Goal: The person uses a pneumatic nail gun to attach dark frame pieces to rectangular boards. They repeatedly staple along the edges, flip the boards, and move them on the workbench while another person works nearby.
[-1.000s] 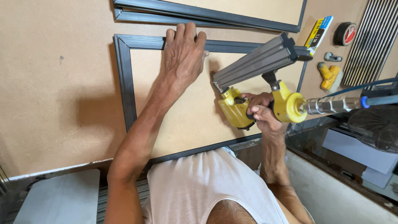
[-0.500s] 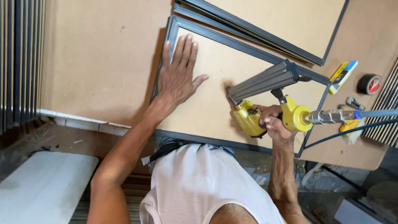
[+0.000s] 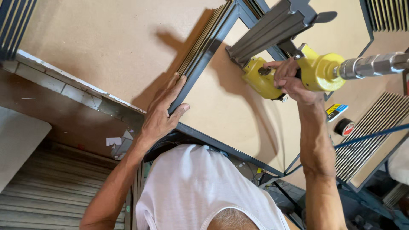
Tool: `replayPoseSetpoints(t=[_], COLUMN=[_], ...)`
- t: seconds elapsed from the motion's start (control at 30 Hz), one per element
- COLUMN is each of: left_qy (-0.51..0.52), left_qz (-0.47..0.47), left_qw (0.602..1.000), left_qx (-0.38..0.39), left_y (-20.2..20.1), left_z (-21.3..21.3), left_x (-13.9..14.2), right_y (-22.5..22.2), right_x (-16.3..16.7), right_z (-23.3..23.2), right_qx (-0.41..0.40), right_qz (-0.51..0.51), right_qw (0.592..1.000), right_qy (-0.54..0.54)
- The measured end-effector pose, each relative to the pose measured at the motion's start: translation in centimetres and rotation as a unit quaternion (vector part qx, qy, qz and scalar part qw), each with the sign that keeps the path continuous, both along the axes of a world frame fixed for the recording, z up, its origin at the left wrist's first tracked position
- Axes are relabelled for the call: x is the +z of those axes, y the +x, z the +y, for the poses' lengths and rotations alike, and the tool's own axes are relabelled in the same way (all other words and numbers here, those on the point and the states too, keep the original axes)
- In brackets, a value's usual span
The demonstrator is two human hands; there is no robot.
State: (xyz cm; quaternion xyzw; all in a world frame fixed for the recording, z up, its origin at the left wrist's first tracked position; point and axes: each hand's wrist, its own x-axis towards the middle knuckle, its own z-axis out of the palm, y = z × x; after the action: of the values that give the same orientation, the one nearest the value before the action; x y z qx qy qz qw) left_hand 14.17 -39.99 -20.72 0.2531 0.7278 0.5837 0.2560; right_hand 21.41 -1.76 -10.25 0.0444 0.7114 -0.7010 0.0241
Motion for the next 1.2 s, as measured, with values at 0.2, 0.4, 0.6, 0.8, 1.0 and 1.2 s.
replayPoseSetpoints(t=[0.2, 0.4, 0.6, 0.8, 1.0, 1.2], left_qy=[0.013, 0.025, 0.021, 0.006, -0.009, -0.007], left_qz=[-0.006, -0.008, -0.003, 0.013, 0.019, 0.02], left_qw=[1.0, 0.999, 0.999, 0.999, 0.999, 0.999], left_qx=[0.019, 0.026, 0.033, 0.041, 0.037, 0.043], left_y=[-0.1, -0.4, -0.3, -0.2, -0.2, 0.2], left_z=[0.2, 0.3, 0.3, 0.1, 0.4, 0.6], left_x=[0.0, -0.1, -0.7, -0.9, -1.8, -3.0], right_y=[-3.0, -3.6, -1.8, 0.5, 0.3, 0.9], right_x=[2.7, 3.2, 3.2, 3.3, 3.5, 3.6], right_z=[0.2, 0.2, -2.5, -7.6, -9.5, -9.5], right_qx=[0.039, 0.058, 0.055, 0.066, 0.088, 0.056], right_qz=[-0.039, -0.026, -0.047, -0.054, -0.06, -0.071], right_qw=[0.995, 0.995, 0.996, 0.996, 0.992, 0.993], right_qy=[0.078, 0.079, 0.057, 0.017, 0.061, 0.073])
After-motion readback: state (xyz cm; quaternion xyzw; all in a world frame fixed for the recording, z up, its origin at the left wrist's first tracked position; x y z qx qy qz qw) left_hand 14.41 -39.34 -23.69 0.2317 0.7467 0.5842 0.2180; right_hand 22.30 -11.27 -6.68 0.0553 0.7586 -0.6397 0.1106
